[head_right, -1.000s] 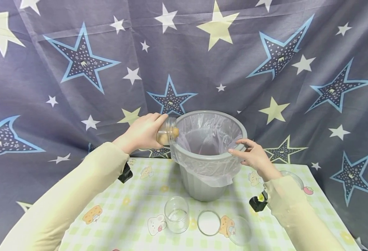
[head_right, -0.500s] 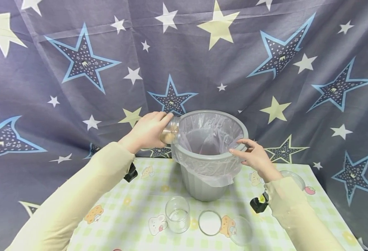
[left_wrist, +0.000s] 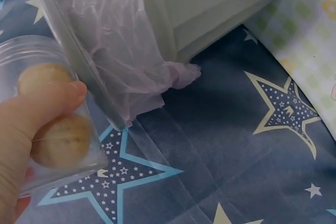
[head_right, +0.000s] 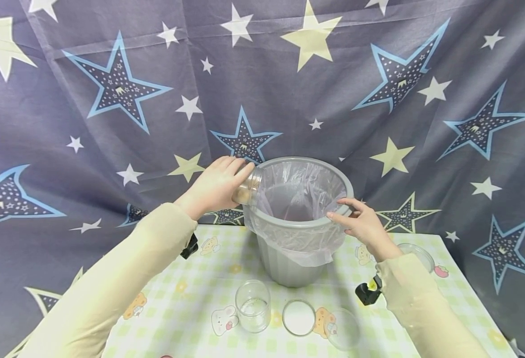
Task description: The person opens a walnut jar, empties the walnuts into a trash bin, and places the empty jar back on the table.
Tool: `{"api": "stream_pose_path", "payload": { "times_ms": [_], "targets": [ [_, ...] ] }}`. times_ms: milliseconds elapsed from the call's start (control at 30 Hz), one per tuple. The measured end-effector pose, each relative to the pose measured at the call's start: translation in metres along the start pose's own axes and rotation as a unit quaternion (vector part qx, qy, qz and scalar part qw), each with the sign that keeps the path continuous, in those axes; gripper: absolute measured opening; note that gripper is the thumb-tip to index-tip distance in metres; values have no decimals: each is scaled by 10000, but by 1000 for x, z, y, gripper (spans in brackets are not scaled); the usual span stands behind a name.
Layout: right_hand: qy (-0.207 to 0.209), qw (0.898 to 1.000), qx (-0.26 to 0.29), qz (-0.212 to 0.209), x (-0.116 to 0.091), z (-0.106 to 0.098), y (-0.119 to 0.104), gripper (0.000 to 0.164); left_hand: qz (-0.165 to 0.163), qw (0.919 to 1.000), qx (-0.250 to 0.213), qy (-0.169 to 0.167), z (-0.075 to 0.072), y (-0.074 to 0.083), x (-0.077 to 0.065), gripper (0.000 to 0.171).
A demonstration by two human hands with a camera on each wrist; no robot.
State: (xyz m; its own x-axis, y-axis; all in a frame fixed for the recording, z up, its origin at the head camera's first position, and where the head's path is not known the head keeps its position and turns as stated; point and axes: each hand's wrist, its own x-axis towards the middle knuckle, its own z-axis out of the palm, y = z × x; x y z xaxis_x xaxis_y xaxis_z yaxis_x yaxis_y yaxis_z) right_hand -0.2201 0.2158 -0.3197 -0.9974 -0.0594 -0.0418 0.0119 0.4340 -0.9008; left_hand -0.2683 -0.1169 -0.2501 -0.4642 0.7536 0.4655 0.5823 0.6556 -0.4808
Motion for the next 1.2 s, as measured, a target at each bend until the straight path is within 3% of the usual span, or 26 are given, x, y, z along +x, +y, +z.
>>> {"api": "stream_pose_path", "payload": {
  "times_ms": [233,367,767,1200],
  "targets": [
    [38,9999,-93,16,-2,0,0,69,293,9982,473,234,1,7,2,79],
    [55,10000,-83,6,-4,0,0,70,334,9976,512,325,1,11,4,79],
    [71,10000,-65,7,-4,0,-1,70,172,9982,565,-84,-1,9,4,84],
    [121,9999,-73,-36,-5,0,-1,69,565,9944,864,227,-3,4,5,78]
  ]
}}
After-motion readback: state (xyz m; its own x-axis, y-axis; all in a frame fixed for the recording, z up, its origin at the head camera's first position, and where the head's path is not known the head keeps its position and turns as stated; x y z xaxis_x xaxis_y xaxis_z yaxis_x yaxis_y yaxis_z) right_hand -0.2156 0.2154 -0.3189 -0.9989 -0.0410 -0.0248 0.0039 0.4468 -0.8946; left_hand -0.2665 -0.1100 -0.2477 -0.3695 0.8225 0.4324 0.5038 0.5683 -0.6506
